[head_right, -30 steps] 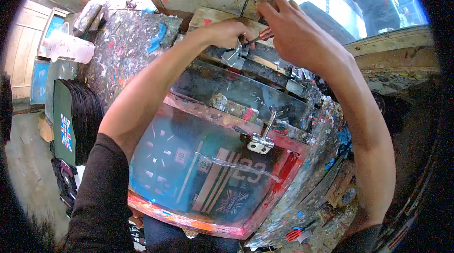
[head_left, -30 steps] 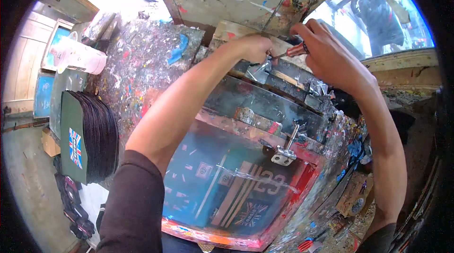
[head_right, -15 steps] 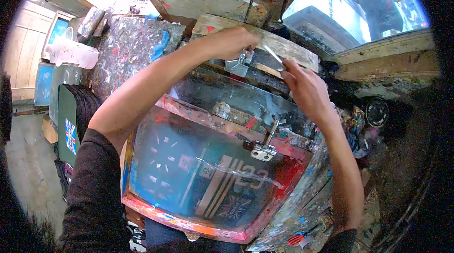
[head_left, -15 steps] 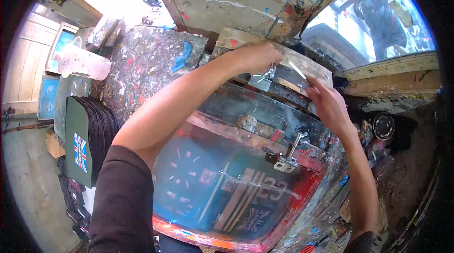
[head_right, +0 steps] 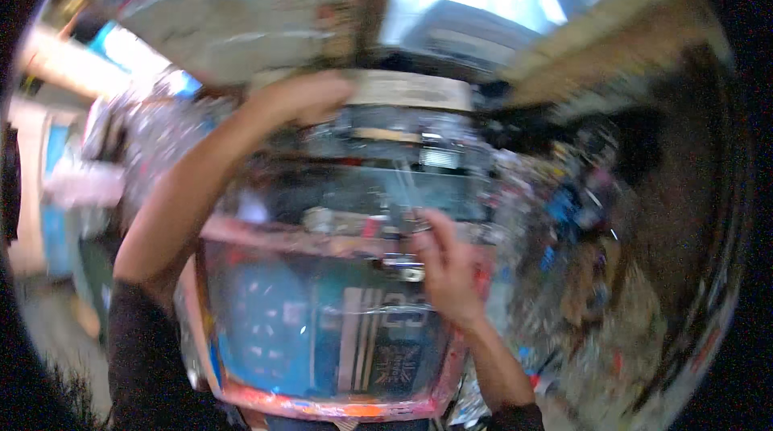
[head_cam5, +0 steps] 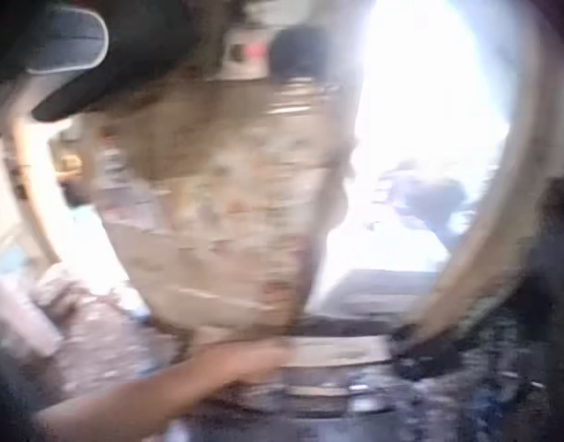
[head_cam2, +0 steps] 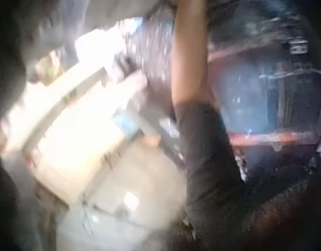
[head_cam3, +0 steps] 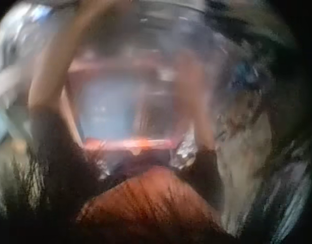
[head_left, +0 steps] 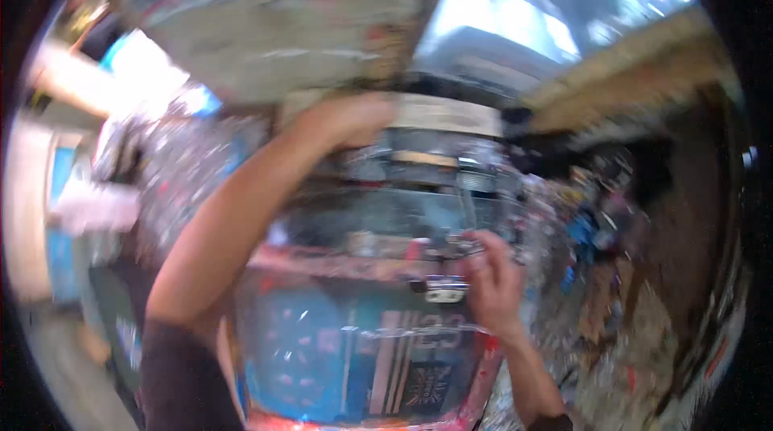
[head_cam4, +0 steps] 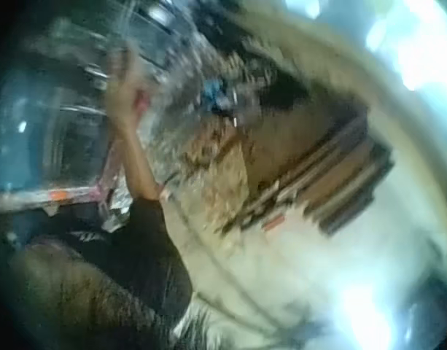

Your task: The person cleans a screen printing frame and then handles several metal components, including a clamp and mounting hardware.

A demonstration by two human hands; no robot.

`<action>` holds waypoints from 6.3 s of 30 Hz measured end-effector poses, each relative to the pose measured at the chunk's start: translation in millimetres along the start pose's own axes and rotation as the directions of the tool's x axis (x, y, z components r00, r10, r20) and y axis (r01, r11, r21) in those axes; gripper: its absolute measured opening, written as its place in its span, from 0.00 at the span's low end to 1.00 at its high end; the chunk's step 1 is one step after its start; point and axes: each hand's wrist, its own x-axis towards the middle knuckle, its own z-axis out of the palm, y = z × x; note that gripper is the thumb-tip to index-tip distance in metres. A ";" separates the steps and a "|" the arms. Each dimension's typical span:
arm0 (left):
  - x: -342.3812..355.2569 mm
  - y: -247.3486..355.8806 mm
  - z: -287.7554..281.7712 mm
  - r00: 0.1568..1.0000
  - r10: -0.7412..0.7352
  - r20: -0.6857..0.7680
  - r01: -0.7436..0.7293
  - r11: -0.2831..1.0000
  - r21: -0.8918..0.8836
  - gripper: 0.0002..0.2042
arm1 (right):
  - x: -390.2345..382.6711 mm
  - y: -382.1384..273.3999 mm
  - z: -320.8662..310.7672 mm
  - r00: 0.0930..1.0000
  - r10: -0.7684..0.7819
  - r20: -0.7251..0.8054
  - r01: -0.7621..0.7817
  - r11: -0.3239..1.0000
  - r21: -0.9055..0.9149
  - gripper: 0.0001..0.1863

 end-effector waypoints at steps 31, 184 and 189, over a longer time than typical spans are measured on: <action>1.5 42.8 34.1 0.928 -0.341 -0.148 0.370 0.813 0.450 0.08 | -223.1 60.0 -7.8 0.891 0.163 -0.424 -0.159 0.986 0.044 0.19; -61.5 26.3 12.0 0.796 -0.170 -0.580 -0.301 0.721 -0.624 0.12 | 189.2 -160.5 67.2 0.624 -0.122 0.772 0.780 0.153 -0.607 0.18; -75.2 24.4 -9.2 0.791 -0.332 -0.514 0.093 0.896 -0.434 0.18 | 196.7 -186.0 84.9 0.835 0.204 0.511 0.459 0.253 -0.851 0.27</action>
